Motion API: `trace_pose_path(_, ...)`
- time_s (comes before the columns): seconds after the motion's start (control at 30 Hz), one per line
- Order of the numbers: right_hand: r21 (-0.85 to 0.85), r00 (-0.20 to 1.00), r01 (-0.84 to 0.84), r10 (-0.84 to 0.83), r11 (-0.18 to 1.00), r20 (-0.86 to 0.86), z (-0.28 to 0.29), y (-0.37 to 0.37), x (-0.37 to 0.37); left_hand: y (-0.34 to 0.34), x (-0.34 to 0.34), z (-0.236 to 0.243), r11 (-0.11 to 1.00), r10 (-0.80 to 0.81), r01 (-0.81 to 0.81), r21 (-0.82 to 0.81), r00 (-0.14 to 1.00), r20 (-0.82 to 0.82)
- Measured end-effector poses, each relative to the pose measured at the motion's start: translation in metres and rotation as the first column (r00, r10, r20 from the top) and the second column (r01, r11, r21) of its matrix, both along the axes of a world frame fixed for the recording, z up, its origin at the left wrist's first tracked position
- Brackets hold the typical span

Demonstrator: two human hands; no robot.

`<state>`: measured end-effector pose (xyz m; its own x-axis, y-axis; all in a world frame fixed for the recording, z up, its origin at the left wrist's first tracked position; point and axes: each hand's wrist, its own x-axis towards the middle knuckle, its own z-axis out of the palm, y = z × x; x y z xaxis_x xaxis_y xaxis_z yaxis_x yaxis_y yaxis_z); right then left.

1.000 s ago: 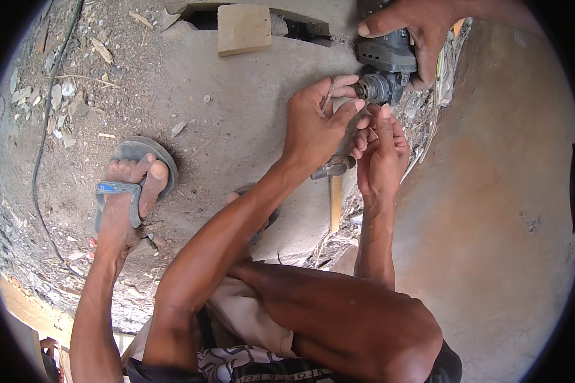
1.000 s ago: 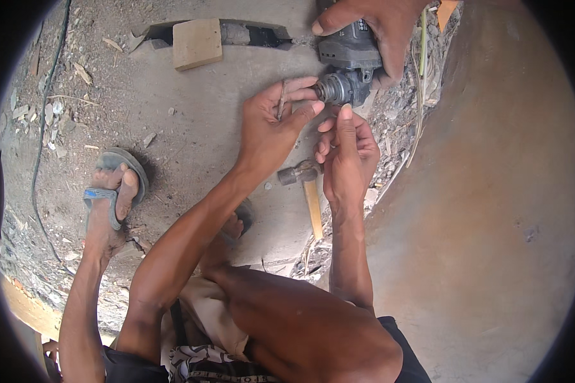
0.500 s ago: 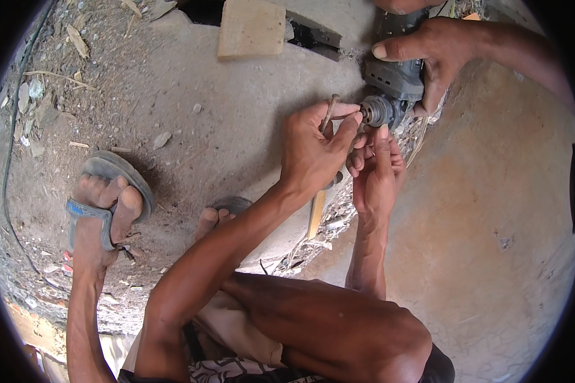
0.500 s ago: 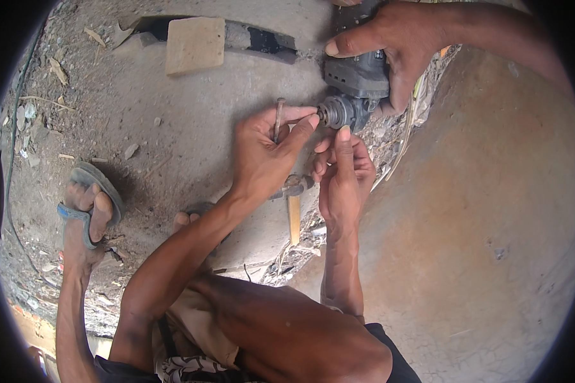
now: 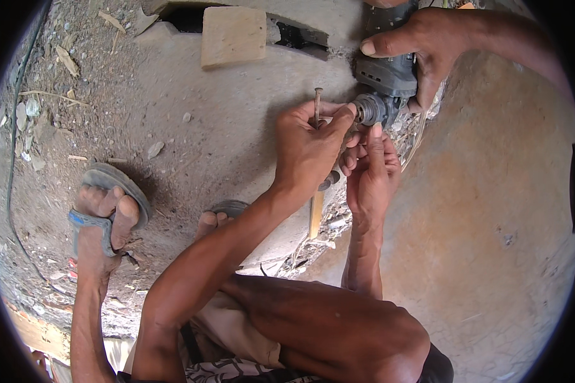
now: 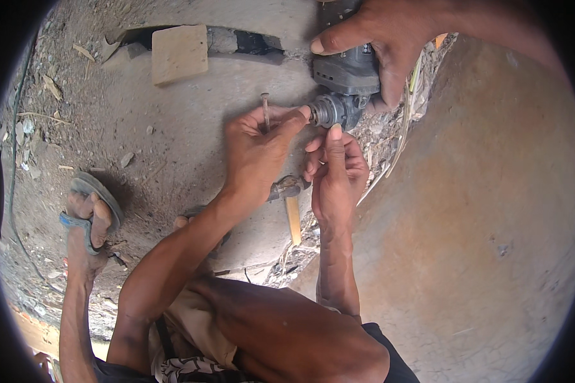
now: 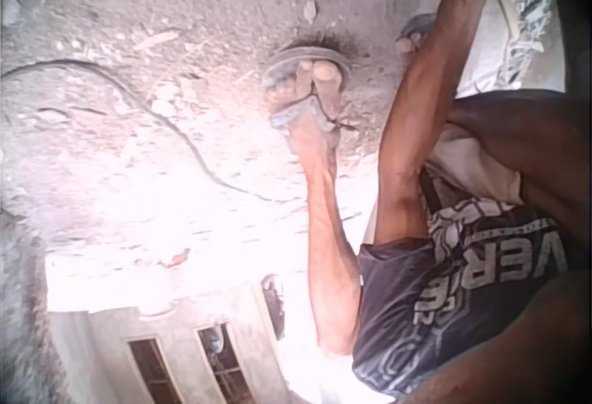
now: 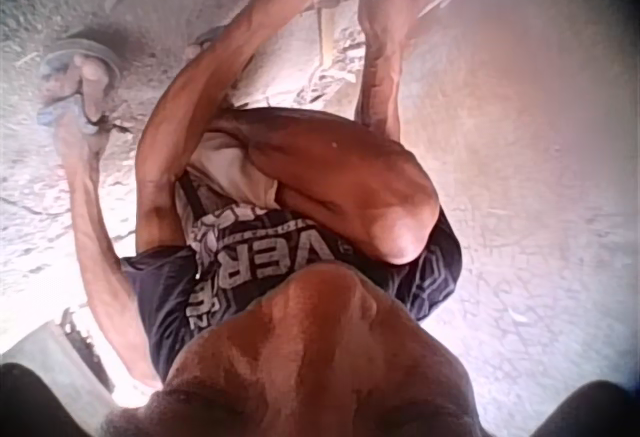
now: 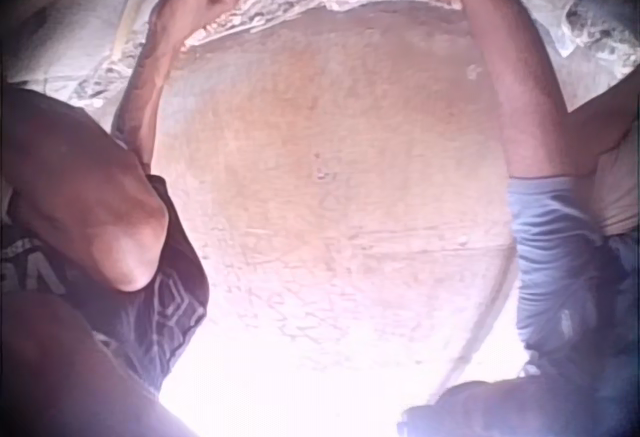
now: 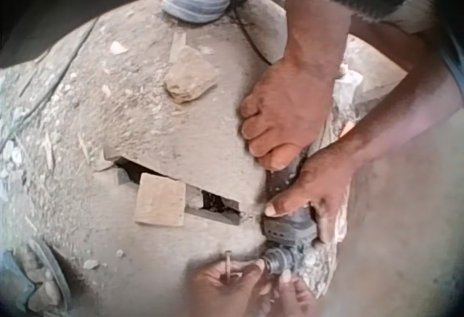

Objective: The person uses a hammer to tap a small metal component held by another person against a power tool. They then use a wrench to tighten a nut on the tool while the other person holds it steady.

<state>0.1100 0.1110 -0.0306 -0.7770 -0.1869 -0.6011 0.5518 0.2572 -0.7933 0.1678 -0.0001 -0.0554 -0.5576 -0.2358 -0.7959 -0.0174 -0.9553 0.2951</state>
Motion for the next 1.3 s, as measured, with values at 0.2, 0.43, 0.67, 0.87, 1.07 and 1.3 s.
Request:
trace_pose_path(0.2,0.038,0.999,0.011,-0.01,0.999,-0.035,0.001,-0.005,0.002,-0.003,-0.004,0.009,0.998,-0.027,0.021,0.06,0.995,0.097)
trace_pose_path(0.43,0.205,0.988,-0.033,0.063,0.978,-0.14,0.006,-0.007,0.004,0.002,-0.007,0.008,0.998,-0.001,0.007,-0.058,0.995,0.102)
trace_pose_path(0.67,0.434,0.9,0.03,0.164,0.9,-0.404,0.011,-0.019,-0.008,0.006,-0.015,0.011,0.991,-0.04,0.07,-0.114,0.968,0.249)
trace_pose_path(0.87,0.373,0.92,-0.009,0.154,0.928,-0.36,0.002,-0.013,-0.008,0.005,-0.003,0.01,0.983,-0.078,0.107,-0.146,0.978,0.192)
trace_pose_path(1.07,0.302,0.948,-0.045,0.136,0.952,-0.287,0.005,-0.01,-0.003,0.001,-0.002,0.002,0.987,-0.098,0.113,-0.111,0.986,0.133)
trace_pose_path(1.3,0.329,0.941,-0.072,0.174,0.942,-0.291,0.006,-0.006,-0.005,0.004,-0.002,-0.001,0.978,-0.1,0.12,-0.169,0.988,0.118)
